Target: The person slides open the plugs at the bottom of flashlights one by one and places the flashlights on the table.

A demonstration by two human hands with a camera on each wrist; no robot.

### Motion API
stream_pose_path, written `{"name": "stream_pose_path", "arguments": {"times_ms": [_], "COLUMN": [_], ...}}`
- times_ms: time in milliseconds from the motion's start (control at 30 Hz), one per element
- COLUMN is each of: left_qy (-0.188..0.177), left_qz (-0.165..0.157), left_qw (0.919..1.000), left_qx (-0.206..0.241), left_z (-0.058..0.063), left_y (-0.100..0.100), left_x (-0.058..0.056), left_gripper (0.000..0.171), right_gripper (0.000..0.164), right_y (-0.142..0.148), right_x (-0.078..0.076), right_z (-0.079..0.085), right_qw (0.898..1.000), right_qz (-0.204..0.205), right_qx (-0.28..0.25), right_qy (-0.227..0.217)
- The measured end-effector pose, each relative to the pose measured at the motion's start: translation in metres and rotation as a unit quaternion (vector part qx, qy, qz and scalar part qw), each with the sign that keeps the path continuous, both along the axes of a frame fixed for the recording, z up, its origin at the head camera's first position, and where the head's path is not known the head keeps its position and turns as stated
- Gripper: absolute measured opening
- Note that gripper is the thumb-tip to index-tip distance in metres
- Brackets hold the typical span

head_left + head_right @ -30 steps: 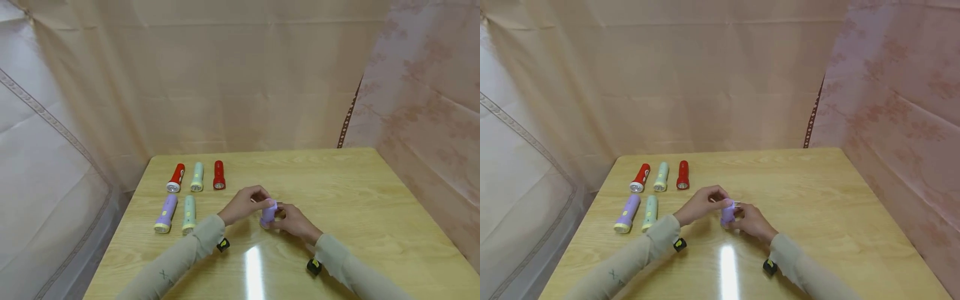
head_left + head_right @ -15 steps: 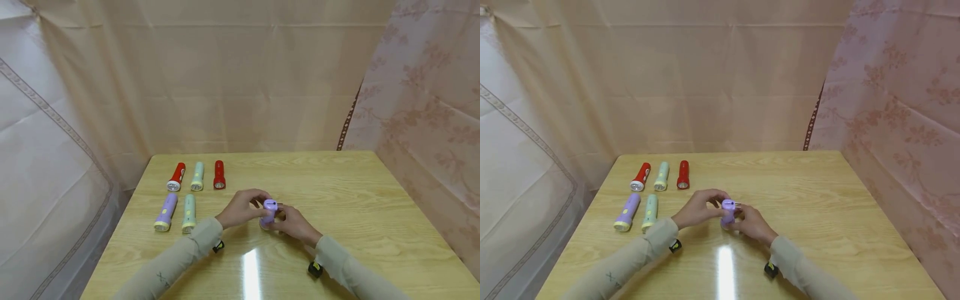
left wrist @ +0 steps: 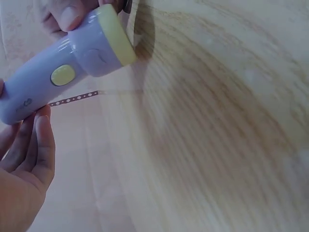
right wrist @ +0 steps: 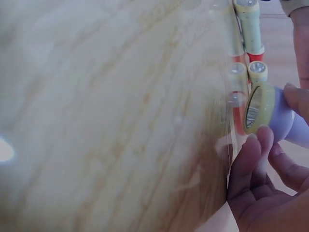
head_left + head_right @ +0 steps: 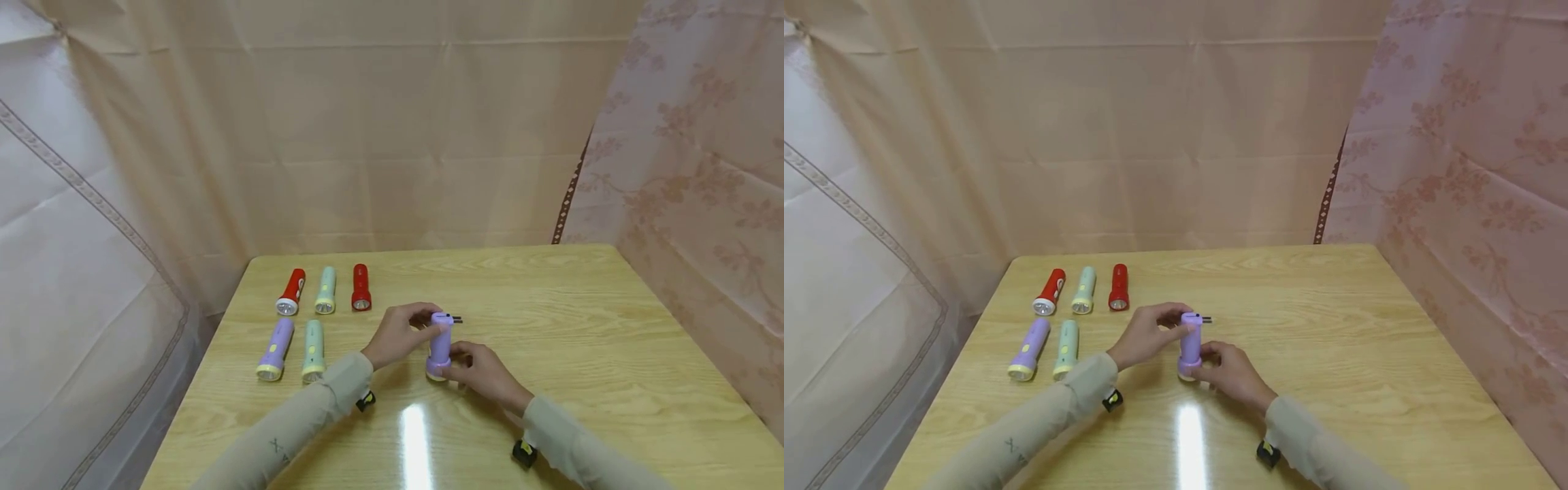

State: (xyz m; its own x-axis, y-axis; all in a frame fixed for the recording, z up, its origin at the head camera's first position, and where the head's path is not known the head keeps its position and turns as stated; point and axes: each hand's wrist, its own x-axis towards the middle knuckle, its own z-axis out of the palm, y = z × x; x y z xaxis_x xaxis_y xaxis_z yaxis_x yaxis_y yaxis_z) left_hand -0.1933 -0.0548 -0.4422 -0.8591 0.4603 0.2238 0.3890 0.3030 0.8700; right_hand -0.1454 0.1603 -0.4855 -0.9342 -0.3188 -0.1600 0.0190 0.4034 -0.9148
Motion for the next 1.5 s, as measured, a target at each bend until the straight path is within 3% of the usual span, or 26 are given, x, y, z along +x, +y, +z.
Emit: {"name": "stream_pose_path", "arguments": {"times_ms": [233, 600, 767, 1200, 1500], "left_qy": [-0.048, -0.117, -0.122, -0.133, -0.144], "left_qz": [0.028, 0.064, 0.064, 0.058, 0.086], "left_qw": [0.9980, 0.9900, 0.9896, 0.9890, 0.9846], "left_qx": [0.031, 0.046, 0.041, 0.029, 0.052], "left_z": [-0.005, -0.018, -0.021, -0.020, -0.022], "left_y": [0.001, 0.003, 0.003, 0.004, 0.010], "left_x": [-0.003, -0.019, -0.019, -0.019, -0.023], "left_gripper": [0.032, 0.030, 0.032, 0.036, 0.031], "right_gripper": [0.050, 0.046, 0.045, 0.043, 0.046], "right_y": [0.006, 0.001, 0.000, -0.002, 0.002], "right_x": [0.001, -0.001, -0.003, -0.001, -0.002], "right_z": [-0.002, 0.004, -0.002, 0.005, 0.005], "right_qw": [0.999, 1.000, 1.000, 1.000, 1.000], "right_qz": [0.015, -0.004, -0.011, -0.012, -0.024], "right_qx": [-0.032, -0.005, 0.000, -0.008, 0.004], "right_qy": [-0.020, -0.008, -0.010, -0.007, -0.008]}}
